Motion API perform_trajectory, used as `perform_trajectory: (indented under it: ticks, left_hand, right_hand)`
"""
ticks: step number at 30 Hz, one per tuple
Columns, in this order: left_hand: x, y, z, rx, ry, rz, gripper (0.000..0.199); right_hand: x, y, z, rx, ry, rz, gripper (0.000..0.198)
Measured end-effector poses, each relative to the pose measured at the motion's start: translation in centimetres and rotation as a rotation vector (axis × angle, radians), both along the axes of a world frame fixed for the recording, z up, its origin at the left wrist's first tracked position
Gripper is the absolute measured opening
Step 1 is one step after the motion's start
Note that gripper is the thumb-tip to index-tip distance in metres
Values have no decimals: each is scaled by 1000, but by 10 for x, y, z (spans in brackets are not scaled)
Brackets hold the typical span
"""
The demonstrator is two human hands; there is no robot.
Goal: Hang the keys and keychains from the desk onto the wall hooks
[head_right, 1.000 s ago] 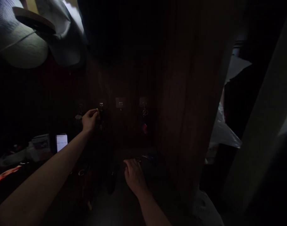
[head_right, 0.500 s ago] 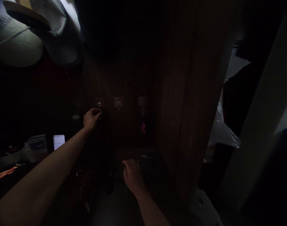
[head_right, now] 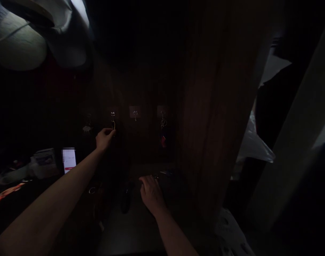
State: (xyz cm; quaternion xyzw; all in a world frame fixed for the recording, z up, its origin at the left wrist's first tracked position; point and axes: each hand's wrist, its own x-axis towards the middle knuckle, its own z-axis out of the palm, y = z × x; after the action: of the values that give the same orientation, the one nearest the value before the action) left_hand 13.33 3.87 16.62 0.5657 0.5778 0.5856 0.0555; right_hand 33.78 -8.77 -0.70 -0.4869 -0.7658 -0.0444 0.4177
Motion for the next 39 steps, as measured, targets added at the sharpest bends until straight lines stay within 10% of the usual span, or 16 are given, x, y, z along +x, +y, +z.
perform_trajectory:
  ticks: [20,39]
  left_hand:
    - [-54,-72,-97,-206,-101,-257,34]
    - [-113,-125,-148,-276,-3,-64,31]
  right_hand:
    - [-1,1,-1,-43,-15,-7,29]
    - [-1,2,0,-30,-58,8,27]
